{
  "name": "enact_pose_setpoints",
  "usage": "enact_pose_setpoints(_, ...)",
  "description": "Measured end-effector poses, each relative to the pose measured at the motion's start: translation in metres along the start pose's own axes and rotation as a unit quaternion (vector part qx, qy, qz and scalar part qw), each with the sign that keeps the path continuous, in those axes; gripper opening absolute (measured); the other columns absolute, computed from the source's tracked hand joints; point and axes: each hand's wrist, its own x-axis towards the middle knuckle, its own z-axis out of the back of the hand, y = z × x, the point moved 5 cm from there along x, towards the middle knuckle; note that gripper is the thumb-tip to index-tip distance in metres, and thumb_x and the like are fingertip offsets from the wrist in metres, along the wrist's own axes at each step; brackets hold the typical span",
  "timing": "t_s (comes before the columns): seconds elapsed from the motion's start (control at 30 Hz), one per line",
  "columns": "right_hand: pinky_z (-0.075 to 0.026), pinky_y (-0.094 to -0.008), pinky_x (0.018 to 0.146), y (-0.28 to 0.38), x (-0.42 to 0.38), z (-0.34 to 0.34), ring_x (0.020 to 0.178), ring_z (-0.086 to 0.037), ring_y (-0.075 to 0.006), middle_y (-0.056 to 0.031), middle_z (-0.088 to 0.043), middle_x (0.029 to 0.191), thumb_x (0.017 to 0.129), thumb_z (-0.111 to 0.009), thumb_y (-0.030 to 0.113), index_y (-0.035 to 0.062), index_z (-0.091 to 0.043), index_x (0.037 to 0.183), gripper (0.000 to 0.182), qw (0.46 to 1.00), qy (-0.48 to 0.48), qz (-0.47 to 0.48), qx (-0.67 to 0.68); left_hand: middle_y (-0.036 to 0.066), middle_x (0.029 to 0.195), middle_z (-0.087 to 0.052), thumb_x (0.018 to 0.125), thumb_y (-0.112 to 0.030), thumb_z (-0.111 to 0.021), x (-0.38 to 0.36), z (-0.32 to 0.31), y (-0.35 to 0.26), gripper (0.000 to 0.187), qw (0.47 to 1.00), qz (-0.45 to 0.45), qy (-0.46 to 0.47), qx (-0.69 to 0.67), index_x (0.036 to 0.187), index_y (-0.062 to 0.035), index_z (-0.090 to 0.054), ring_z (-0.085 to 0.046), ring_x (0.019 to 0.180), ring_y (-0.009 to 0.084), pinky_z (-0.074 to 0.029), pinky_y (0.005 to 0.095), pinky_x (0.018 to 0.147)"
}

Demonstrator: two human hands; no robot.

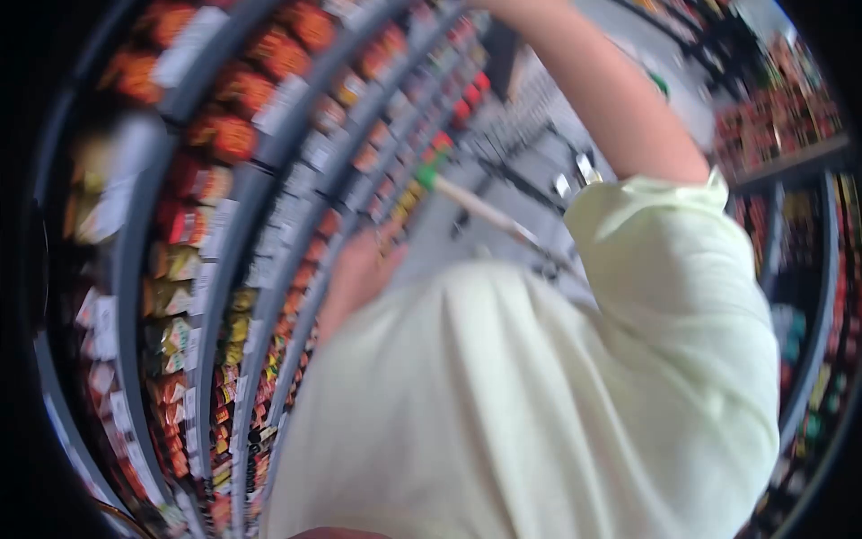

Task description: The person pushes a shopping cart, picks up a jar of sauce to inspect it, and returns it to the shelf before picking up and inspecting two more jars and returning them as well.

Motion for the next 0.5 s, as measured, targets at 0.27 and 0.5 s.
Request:
enact_pose_setpoints(0.27,-0.05,-0.0372,0.078,0.0,-0.383,0.056,0.093,-0.066,-0.0312,-0.0198,-0.068,0.105,0.09,-0.063,0.03,0.0002,-0.066,0.111,0.037,0.797,-0.146,-0.427,-0.402,0.017,0.133,-0.049,0.077,-0.036,-0.074,0.057,-0.053,-0.048,0.073,0.962,-0.263,0.056,0.051,0.14,-0.0123,-0.045,-0.044,0.126,0.0352,-0.034,0.049,0.106)
enact_pose_setpoints(0.5,-0.034,-0.0501,0.103,0.02,-0.432,0.017,0.103,-0.056,-0.0316,-0.012,-0.062,0.108,0.09,-0.061,0.034,0.0066,-0.058,0.122,0.042,0.717,0.005,-0.45,-0.533,0.007,0.097,-0.06,0.075,-0.048,-0.072,0.091,-0.122,-0.064,0.066,0.921,-0.329,0.131,0.163,0.126,-0.0093,-0.058,-0.055,0.101,0.024,-0.039,0.0439,0.098)
